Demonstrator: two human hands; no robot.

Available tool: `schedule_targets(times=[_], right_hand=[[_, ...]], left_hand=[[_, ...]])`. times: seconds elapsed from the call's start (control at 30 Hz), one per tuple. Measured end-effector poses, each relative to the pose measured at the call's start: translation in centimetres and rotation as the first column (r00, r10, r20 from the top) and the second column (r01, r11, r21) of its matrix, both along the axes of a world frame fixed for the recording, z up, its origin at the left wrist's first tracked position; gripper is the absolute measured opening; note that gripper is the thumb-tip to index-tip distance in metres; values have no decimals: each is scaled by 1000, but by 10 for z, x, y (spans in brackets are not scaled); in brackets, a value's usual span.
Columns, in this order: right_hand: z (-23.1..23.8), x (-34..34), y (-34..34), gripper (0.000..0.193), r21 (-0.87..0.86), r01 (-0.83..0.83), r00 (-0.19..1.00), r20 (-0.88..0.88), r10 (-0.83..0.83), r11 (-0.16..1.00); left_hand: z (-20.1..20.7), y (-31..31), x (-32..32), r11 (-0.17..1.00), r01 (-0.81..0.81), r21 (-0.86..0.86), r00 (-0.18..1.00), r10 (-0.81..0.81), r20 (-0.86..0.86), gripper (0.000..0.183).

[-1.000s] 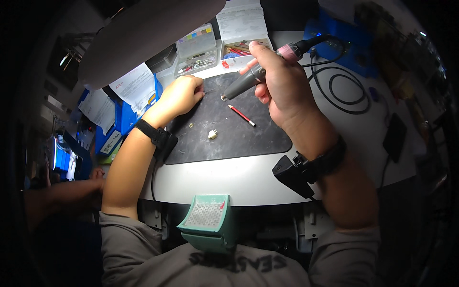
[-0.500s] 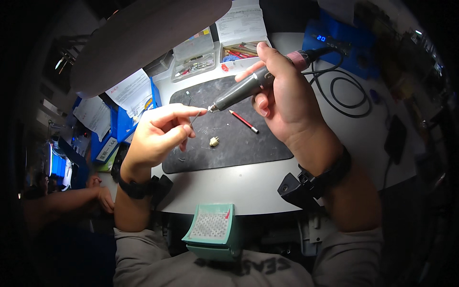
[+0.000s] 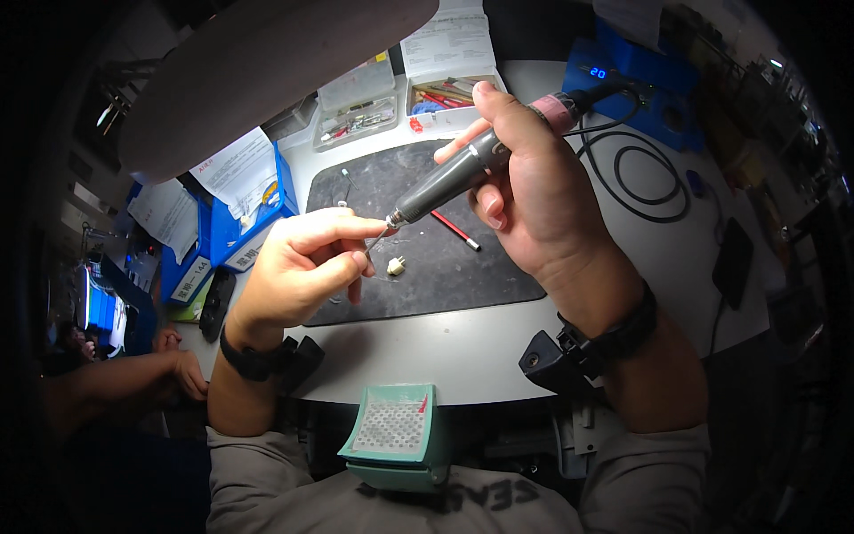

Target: Inspecting dental prosthetic components and using a rotary tool to polish or shape them at a laboratory workstation.

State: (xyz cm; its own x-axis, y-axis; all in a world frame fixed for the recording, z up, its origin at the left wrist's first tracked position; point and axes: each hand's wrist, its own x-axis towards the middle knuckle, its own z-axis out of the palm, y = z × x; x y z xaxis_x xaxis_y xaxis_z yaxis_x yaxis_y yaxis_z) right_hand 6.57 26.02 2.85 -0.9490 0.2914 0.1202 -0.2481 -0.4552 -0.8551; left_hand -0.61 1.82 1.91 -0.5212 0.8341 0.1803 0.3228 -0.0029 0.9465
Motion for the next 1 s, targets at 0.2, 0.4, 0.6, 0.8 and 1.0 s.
schedule_targets(times=[0.2, 0.4, 0.6, 0.8, 1.0], right_hand=[[1, 1, 0, 43, 50, 7, 1000, -15, -7, 999], [2, 1, -1, 42, 78, 16, 1000, -8, -16, 997], [2, 2, -1, 41, 103, 16, 1000, 3, -17, 995], [1, 4, -10, 41, 140, -17, 1000, 26, 14, 990], [-3, 6, -10, 40, 4, -29, 1000, -11, 29, 1000]], left_hand=[[-2, 2, -2, 1000, 12, -15, 999, -11, 47, 31], [1, 1, -2, 999, 25, -30, 999, -25, 22, 31], [1, 2, 0, 999, 21, -35, 998, -19, 54, 27], [0, 8, 1, 1000, 21, 23, 966, -26, 256, 30], [-7, 11, 0, 991, -86, 103, 921, 39, 388, 29]])
